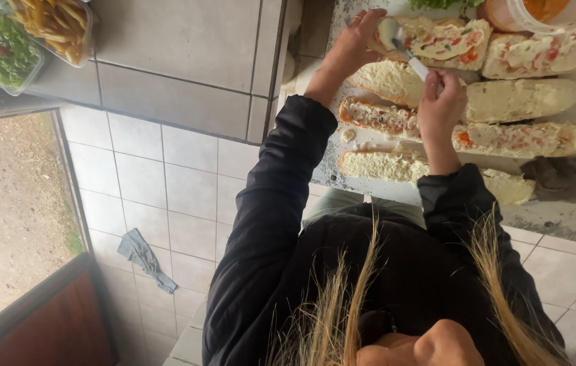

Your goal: Prepare and assemble multiple baguettes with sauce, lettuce, tomatoes, and fried meat.

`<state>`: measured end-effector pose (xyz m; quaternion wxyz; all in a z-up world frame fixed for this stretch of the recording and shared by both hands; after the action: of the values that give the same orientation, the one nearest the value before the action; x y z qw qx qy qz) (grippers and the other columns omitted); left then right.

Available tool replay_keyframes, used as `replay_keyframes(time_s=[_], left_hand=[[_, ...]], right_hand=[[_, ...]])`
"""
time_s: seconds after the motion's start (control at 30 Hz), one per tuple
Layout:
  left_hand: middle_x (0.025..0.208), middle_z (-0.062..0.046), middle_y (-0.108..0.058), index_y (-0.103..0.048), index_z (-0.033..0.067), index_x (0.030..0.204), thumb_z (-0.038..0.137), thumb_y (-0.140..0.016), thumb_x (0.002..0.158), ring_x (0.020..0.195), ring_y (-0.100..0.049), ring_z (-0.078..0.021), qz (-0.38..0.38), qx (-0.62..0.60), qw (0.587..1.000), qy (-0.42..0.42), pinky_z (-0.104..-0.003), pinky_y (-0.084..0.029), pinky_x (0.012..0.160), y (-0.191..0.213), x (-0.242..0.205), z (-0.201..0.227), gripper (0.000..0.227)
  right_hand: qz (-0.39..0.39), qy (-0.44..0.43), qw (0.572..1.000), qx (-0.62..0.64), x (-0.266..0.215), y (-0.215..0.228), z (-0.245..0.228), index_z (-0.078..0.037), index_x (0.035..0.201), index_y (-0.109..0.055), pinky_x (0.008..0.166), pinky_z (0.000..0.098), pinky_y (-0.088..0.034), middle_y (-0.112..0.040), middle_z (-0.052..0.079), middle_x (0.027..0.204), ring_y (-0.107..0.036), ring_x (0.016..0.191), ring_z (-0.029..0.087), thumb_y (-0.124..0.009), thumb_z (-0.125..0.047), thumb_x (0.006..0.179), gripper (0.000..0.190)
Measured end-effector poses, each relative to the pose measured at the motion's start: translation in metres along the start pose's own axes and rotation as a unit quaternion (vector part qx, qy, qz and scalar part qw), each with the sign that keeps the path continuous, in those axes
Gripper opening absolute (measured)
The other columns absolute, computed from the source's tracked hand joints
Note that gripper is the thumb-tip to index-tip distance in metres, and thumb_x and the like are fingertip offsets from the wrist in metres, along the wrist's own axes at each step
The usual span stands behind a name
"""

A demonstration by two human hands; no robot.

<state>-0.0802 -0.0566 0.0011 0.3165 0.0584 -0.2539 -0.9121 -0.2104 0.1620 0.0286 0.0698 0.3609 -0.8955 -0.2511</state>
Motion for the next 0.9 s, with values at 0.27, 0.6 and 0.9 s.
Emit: replay_keyframes(time_s=[0.27,0.6,0.9], left_hand=[[0.130,-0.014,-0.062,-0.048,0.0169,0.143,0.007,-0.096,0.068,0.118,-0.064,-0.0398,0.004,0.012,1.000,-0.012,-0.043,-0.058,0.097,0.003,-0.002,-0.003,0.089],[0.129,-0.015,-0.063,-0.050,0.0162,0.145,0.004,-0.095,0.067,0.112,-0.070,-0.0348,-0.007,0.006,1.000,0.012,-0.040,-0.062,0.091,0.013,-0.002,0.005,0.091],[0.127,-0.015,-0.064,-0.052,0.0142,0.142,0.013,-0.100,0.062,0.115,-0.065,-0.0384,0.008,0.057,0.998,0.004,-0.044,-0.056,0.096,0.012,0.002,-0.006,0.093]], right_hand=[[0.034,0.189,0.958,-0.212,-0.003,0.064,-0.085,0.000,0.115,-0.063,0.072,0.0454,-0.049,-0.067,0.016,0.103,-0.067,0.088,0.034,-0.058,-0.009,0.117,0.011],[0.010,-0.079,0.993,0.085,-0.005,0.042,0.053,0.001,0.111,-0.069,0.055,0.0358,-0.043,-0.065,0.008,0.082,-0.059,0.066,0.015,-0.059,-0.014,0.112,0.018],[-0.012,-0.151,0.973,0.172,-0.023,-0.036,0.075,0.000,0.108,-0.071,0.047,0.0267,-0.039,-0.064,0.001,0.077,-0.053,0.058,0.006,-0.063,-0.018,0.109,0.020]])
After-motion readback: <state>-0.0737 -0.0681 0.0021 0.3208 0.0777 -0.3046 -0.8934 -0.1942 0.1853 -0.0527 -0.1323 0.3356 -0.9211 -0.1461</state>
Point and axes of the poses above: each hand's wrist, its own x-axis towards the middle knuckle, its own y-axis out of the back of the hand, z = x × y, the point moved 10 cm from there along x, towards the middle knuckle
